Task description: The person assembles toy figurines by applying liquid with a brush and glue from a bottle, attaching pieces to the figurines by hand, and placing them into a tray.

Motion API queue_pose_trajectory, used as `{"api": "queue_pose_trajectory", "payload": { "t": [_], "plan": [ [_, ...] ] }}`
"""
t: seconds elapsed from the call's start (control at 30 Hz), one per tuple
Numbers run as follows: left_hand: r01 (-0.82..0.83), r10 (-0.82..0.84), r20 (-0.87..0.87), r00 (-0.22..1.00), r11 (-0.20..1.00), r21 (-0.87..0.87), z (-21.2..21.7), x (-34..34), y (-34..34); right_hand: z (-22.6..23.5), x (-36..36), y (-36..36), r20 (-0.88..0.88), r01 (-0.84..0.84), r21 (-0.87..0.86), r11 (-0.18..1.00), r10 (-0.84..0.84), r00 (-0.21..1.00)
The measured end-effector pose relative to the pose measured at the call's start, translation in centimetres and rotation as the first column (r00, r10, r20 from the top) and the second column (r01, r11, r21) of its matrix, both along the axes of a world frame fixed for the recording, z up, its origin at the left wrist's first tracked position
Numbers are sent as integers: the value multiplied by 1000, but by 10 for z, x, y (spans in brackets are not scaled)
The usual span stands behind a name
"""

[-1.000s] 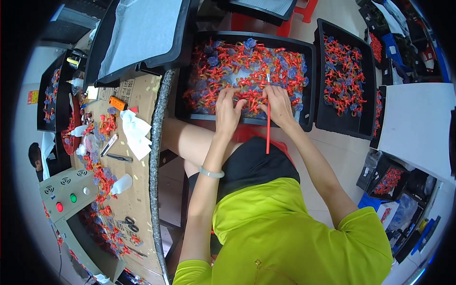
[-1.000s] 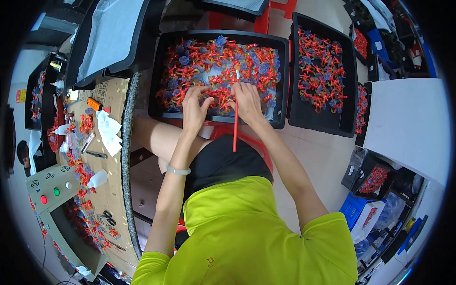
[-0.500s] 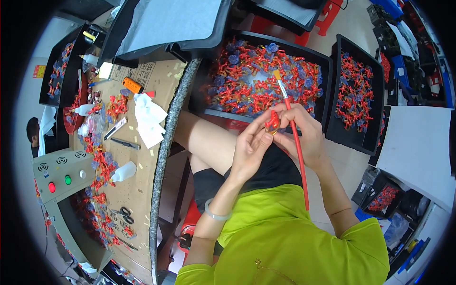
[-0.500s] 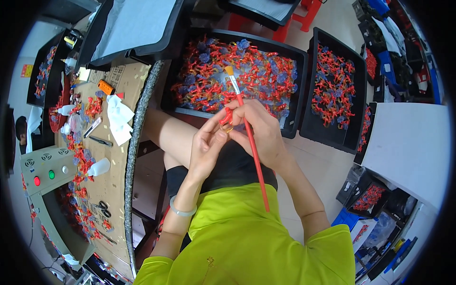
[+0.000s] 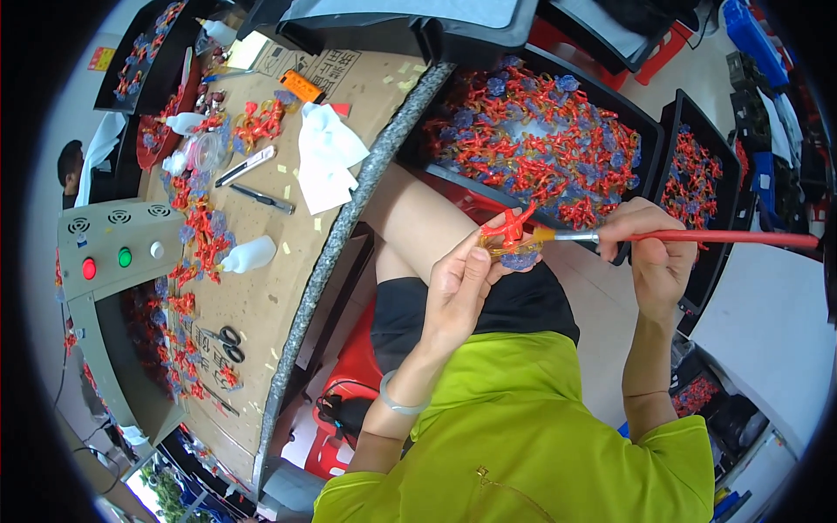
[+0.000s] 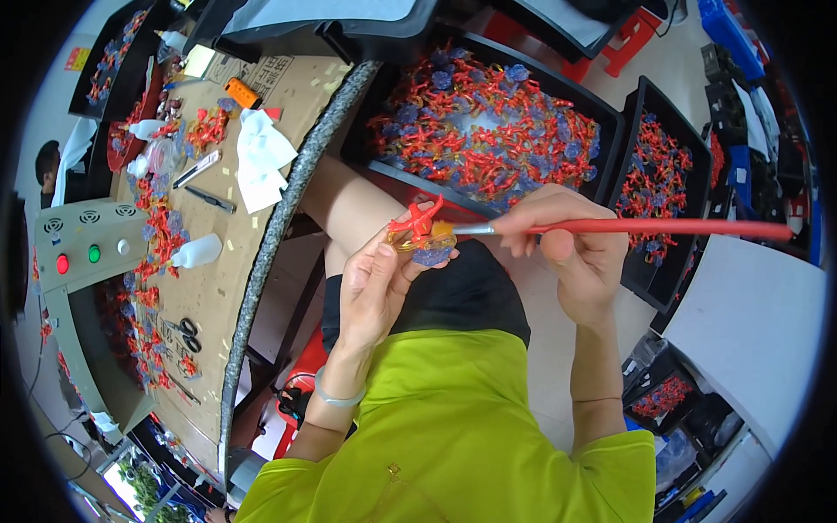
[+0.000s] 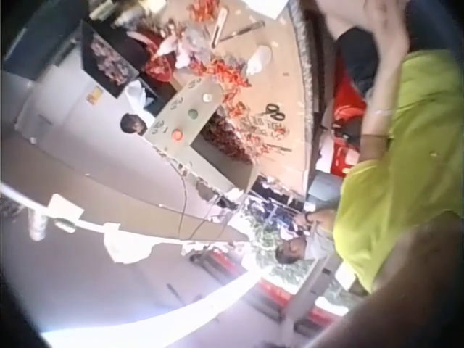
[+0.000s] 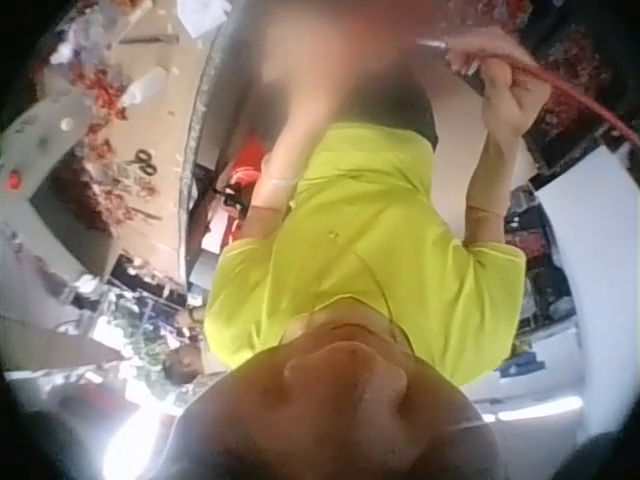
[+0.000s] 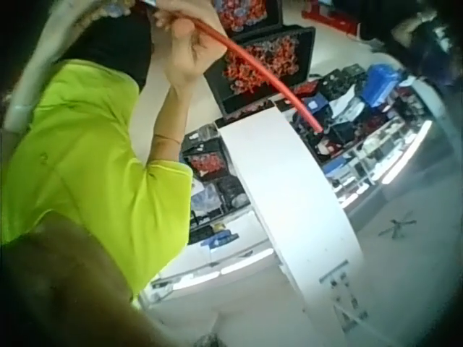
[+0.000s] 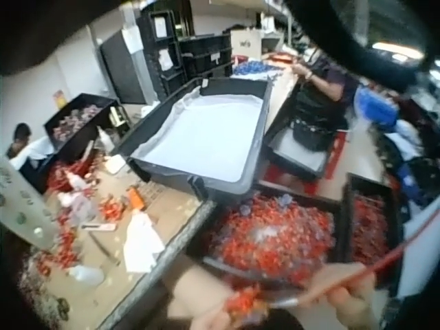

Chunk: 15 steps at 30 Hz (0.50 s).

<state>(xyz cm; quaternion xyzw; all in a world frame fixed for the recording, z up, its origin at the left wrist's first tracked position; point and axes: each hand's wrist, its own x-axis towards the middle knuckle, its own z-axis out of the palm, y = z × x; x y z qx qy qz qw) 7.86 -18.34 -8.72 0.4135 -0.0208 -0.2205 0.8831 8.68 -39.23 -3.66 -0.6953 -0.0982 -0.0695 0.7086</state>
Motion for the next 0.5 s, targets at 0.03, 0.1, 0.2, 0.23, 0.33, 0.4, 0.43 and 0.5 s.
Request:
{"api": "queue_pose_trajectory", "payload": {
  "t": [0.03, 0.1, 0.2, 0.23, 0.33, 0.4, 0.43, 0.5],
  "plan": [
    [-2, 2, 9, 1000, 1000, 23, 1, -1, 3, 3, 1, 1, -9, -48, -4, 999, 48, 999],
    [-9, 9, 19, 1000, 999, 46, 4, -3, 8, 6, 8, 15, 54, -87, -12, 996, 88, 995],
    [-28, 22, 42, 999, 988, 154, 6, -7, 14, 6, 9, 29, -59, -144, -125, 982, 138, 989],
    [-54, 45, 51, 998, 982, 181, 5, -9, 14, 10, 10, 31, -58, -150, -126, 981, 143, 988],
    [-95, 85, 58, 995, 976, 195, 5, -11, 14, 24, 13, 36, 27, -20, -464, 886, 37, 999],
    [-105, 97, 55, 994, 978, 181, 8, -11, 15, 26, 10, 41, 80, -60, -275, 960, 85, 993],
    [-104, 91, 70, 993, 975, 198, 10, -12, 16, 25, 12, 43, 78, -60, -277, 959, 84, 993],
    [-104, 88, 84, 993, 971, 215, 9, -12, 18, 20, 17, 45, 154, -46, -464, 885, 131, 979]
  ]
}}
